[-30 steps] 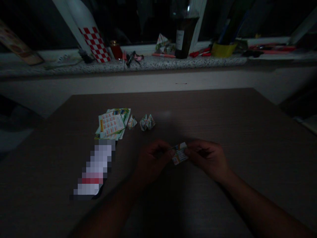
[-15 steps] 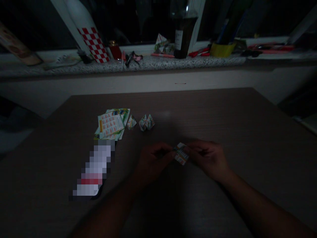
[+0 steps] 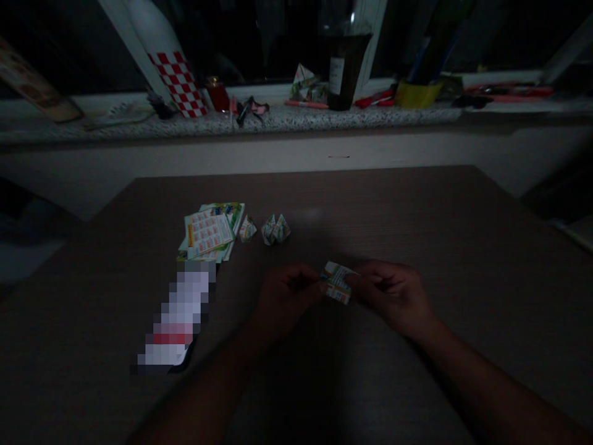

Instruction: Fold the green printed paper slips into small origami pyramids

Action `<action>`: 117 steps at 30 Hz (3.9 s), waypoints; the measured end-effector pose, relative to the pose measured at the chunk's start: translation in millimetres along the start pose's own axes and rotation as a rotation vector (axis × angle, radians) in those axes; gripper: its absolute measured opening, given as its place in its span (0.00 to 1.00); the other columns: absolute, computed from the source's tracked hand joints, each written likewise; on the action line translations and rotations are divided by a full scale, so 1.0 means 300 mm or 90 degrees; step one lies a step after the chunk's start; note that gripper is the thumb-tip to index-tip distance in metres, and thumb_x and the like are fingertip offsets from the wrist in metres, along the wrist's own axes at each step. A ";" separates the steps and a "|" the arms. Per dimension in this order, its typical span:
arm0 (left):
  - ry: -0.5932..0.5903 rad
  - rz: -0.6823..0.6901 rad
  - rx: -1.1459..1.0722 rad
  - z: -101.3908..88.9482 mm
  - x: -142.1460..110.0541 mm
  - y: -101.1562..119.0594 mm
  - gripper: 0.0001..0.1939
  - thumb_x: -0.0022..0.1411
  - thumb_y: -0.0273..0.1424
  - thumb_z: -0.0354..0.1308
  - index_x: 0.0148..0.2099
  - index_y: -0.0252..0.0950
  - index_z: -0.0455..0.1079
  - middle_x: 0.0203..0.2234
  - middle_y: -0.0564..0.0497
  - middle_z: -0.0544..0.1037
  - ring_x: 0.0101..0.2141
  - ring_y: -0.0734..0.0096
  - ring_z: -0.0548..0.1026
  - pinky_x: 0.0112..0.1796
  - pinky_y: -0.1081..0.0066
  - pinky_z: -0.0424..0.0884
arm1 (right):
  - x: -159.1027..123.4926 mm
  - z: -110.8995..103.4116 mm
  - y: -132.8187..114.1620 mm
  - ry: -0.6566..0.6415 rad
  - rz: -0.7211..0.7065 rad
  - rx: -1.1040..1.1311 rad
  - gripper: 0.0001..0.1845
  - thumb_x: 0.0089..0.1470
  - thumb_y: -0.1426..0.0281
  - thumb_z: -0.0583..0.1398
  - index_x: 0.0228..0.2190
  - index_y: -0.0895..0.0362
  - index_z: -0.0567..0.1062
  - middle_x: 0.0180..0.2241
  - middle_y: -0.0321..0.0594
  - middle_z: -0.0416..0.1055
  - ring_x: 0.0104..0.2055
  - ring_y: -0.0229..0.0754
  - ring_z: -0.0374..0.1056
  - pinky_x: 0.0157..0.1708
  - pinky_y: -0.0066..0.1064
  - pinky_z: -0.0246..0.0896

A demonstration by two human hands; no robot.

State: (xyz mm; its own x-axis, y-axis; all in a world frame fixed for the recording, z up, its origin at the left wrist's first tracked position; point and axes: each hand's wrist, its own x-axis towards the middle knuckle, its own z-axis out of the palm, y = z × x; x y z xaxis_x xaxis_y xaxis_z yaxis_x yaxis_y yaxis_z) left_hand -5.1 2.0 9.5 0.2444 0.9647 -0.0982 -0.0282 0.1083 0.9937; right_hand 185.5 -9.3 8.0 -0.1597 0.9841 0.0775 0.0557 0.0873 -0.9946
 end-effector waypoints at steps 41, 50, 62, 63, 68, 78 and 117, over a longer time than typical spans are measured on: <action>-0.087 -0.045 -0.024 0.004 -0.001 -0.003 0.10 0.50 0.33 0.67 0.28 0.33 0.70 0.21 0.52 0.77 0.24 0.73 0.74 0.28 0.74 0.68 | 0.004 0.002 -0.018 -0.099 0.027 0.032 0.13 0.49 0.60 0.66 0.23 0.58 0.79 0.20 0.38 0.75 0.22 0.37 0.71 0.21 0.26 0.67; -0.051 -0.075 -0.026 0.011 0.003 -0.008 0.11 0.48 0.33 0.68 0.31 0.32 0.71 0.23 0.52 0.78 0.25 0.73 0.75 0.28 0.75 0.68 | 0.009 0.004 0.005 -0.065 0.028 0.089 0.11 0.47 0.62 0.67 0.27 0.58 0.79 0.23 0.40 0.77 0.22 0.36 0.71 0.22 0.26 0.68; -0.028 -0.065 0.061 0.013 0.006 -0.007 0.08 0.49 0.32 0.67 0.31 0.32 0.74 0.22 0.53 0.77 0.24 0.74 0.72 0.26 0.76 0.65 | 0.004 0.005 0.030 -0.046 0.027 0.037 0.12 0.46 0.62 0.67 0.26 0.58 0.77 0.21 0.38 0.75 0.22 0.36 0.69 0.22 0.26 0.65; -0.033 -0.067 0.053 0.014 0.006 -0.009 0.09 0.49 0.32 0.67 0.32 0.33 0.74 0.23 0.53 0.78 0.24 0.74 0.73 0.27 0.76 0.65 | 0.003 0.005 0.027 -0.044 0.026 0.032 0.12 0.45 0.62 0.68 0.25 0.58 0.77 0.21 0.38 0.75 0.22 0.36 0.69 0.22 0.26 0.65; -0.047 -0.072 -0.024 0.014 0.008 -0.015 0.12 0.48 0.30 0.68 0.36 0.32 0.74 0.27 0.52 0.79 0.26 0.75 0.74 0.27 0.76 0.67 | 0.007 0.010 0.020 -0.064 0.064 0.073 0.11 0.47 0.63 0.66 0.28 0.58 0.75 0.22 0.37 0.74 0.22 0.35 0.69 0.23 0.26 0.65; -0.033 -0.189 -0.267 0.008 0.021 0.003 0.26 0.43 0.24 0.68 0.45 0.35 0.63 0.25 0.56 0.75 0.20 0.78 0.71 0.21 0.77 0.65 | 0.004 -0.012 0.027 -0.025 -0.295 -0.210 0.11 0.50 0.76 0.63 0.37 0.54 0.77 0.38 0.43 0.75 0.39 0.43 0.72 0.38 0.34 0.69; -0.116 0.227 0.215 -0.031 -0.009 0.034 0.03 0.56 0.29 0.63 0.31 0.34 0.75 0.23 0.53 0.73 0.26 0.75 0.70 0.28 0.75 0.65 | -0.015 -0.023 -0.011 -0.067 -0.380 -0.199 0.08 0.49 0.80 0.63 0.32 0.58 0.76 0.28 0.41 0.77 0.30 0.40 0.74 0.28 0.28 0.68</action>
State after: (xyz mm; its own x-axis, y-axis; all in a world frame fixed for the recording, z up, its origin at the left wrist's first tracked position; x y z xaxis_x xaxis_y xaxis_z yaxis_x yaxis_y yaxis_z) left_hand -14.9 2.6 19.5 0.4421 0.8669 0.2303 0.1659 -0.3313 0.9288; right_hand 192.9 -12.9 11.4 -0.3463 0.7349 0.5831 0.2082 0.6663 -0.7160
